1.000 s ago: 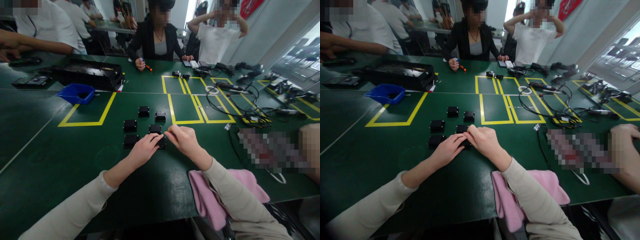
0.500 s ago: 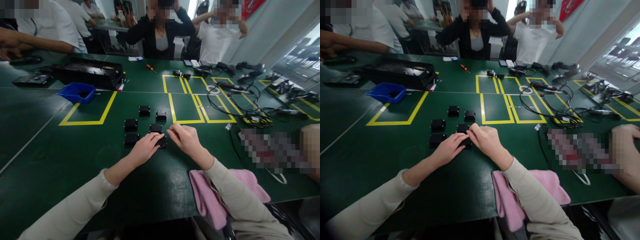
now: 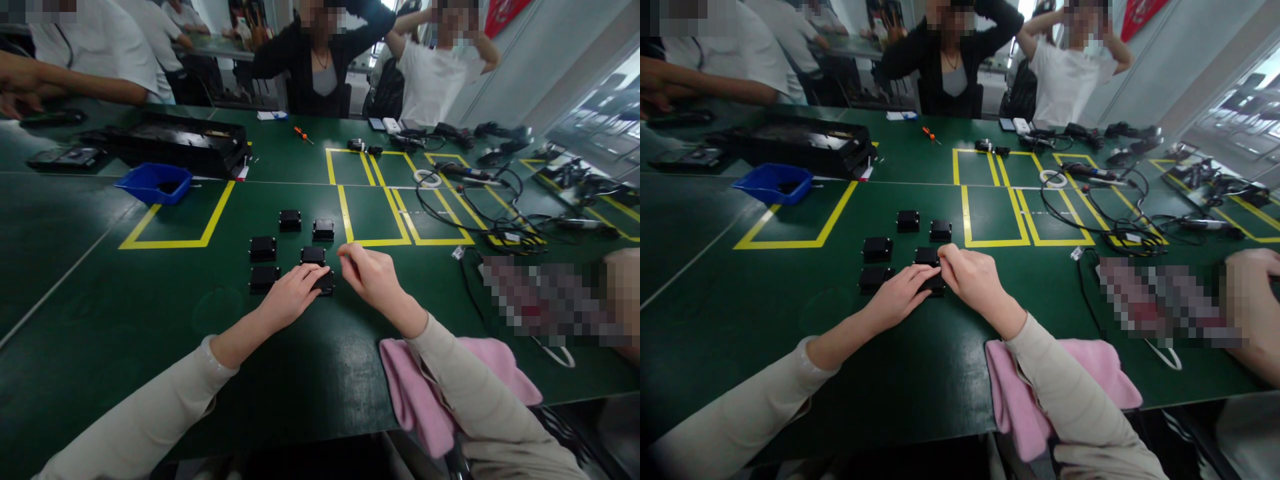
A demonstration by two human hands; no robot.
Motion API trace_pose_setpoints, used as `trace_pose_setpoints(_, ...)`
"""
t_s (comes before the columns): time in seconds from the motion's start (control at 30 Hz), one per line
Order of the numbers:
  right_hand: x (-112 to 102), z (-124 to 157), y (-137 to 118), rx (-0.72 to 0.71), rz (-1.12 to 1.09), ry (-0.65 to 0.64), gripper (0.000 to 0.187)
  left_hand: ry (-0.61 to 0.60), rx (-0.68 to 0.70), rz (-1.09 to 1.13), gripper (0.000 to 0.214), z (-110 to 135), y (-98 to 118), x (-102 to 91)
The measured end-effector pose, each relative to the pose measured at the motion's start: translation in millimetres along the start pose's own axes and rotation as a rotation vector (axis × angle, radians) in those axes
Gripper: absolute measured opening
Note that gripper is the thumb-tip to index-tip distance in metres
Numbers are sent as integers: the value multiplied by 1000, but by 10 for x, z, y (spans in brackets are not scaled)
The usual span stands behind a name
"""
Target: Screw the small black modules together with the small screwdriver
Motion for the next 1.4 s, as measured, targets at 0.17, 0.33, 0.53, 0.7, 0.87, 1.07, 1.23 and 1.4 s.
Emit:
trace_pose_setpoints(0.17,-27,4,-21,-15,24,24,23,6,0,-2,46,-3,5,-7)
trace_pose_setpoints(0.33,-12,16,-12,-12,29,19,24,10,3,11,48,2,-7,-1)
trace_pose_setpoints(0.53,-53,8,-39,-32,23,54,26,3,-2,5,46,1,-3,1)
trace_pose_setpoints(0.7,-15,14,9,-4,11,27,25,18,7,-9,47,7,4,0)
trace_pose_setpoints(0.87,-26,17,36,13,-15,55,25,19,-6,-1,47,12,4,-1)
trace_pose_setpoints(1.07,-38,27,60,11,-14,57,24,8,-16,-2,47,12,0,7)
trace_pose_setpoints(1.23,-7,45,88,41,-21,51,23,16,-18,-2,48,13,-2,-1)
trace_pose_setpoints(1.4,-65,46,71,19,-22,91,23,8,-16,-4,48,15,6,-6)
Point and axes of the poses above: each hand's wrist, its own z-axis away from the middle knuckle, its own x-axis out of the palm, y = z × x, the point moved 9 cm from there along -z, towards the middle knuckle, and after that the axes turned 7 degrees about z, right-handed, at the moved point
